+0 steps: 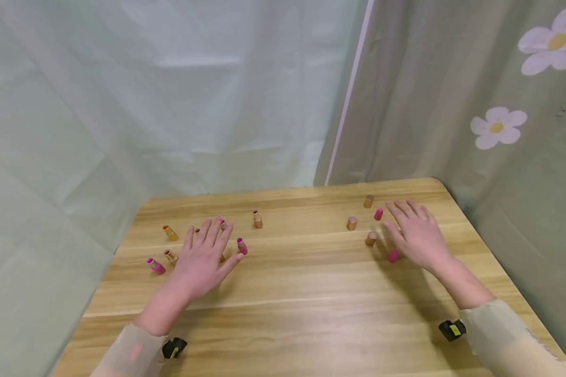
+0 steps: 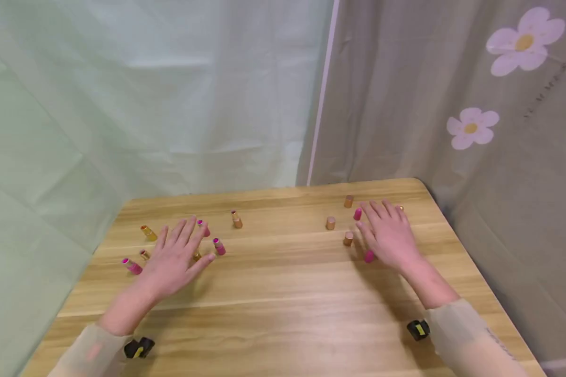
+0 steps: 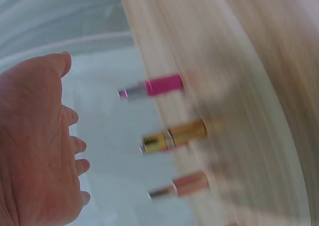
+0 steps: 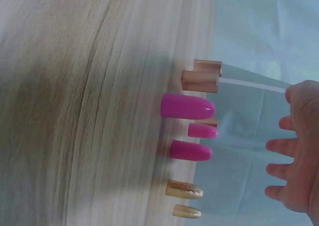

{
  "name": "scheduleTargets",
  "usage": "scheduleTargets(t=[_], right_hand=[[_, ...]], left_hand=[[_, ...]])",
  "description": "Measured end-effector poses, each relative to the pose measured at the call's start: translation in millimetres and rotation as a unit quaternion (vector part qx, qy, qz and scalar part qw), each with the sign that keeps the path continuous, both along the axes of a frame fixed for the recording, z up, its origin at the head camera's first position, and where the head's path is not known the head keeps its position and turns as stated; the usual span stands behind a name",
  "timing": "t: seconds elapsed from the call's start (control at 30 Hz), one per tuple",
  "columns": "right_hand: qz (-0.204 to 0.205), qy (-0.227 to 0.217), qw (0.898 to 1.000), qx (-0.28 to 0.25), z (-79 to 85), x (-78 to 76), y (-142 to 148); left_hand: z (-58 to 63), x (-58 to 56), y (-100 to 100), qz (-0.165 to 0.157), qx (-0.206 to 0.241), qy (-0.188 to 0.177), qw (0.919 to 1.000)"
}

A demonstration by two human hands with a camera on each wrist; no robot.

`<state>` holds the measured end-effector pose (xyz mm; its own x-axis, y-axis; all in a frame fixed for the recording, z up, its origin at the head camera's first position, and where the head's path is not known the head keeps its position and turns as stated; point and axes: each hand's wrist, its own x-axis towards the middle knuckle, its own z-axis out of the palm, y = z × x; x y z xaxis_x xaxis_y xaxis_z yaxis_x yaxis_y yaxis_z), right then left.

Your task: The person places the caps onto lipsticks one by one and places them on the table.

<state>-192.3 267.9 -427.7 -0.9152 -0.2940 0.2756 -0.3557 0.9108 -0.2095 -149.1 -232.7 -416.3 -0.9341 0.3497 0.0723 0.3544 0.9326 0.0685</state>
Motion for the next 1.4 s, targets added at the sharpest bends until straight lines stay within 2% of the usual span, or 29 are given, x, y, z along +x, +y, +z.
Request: scheduleTargets(t=[0.1, 0.27, 0.37, 0.57, 0.83, 1.03, 1.4], right_hand=[[0.006, 0.017, 0.999, -0.035, 6.1, 5.5, 4.2], [-0.002, 0.003, 0.998, -0.069, 8.6, 20.7, 15.5], [-0.005, -0.008, 0.998, -0.068, 4.1, 27.5, 20.7], [-0.005, -0.048, 0.997, -0.064, -12.2, 32.2, 23.4], [-0.033, -0.107, 0.987, -0.116, -31.1, 35.0, 17.0], [-0.046, -0.111, 0.983, -0.142, -35.9, 33.8, 11.1], [-0.068, -0.122, 0.977, -0.162, -46.3, 34.5, 10.6]], left_hand=[[3.1, 5.4, 14.1, -0.034, -0.002, 0.009, 0.9994], [4.8, 17.1, 43.5, -0.114, -0.010, 0.016, 0.9933], [1.5, 23.5, 59.9, -0.153, -0.009, -0.004, 0.9881], [-8.5, 29.3, 90.4, -0.192, 0.000, -0.050, 0.9802], [-26.9, 38.6, 127.5, -0.216, -0.007, -0.073, 0.9736], [-35.8, 42.8, 142.5, -0.217, -0.011, -0.075, 0.9733], [-45.5, 39.0, 168.1, -0.209, -0.013, -0.052, 0.9765]])
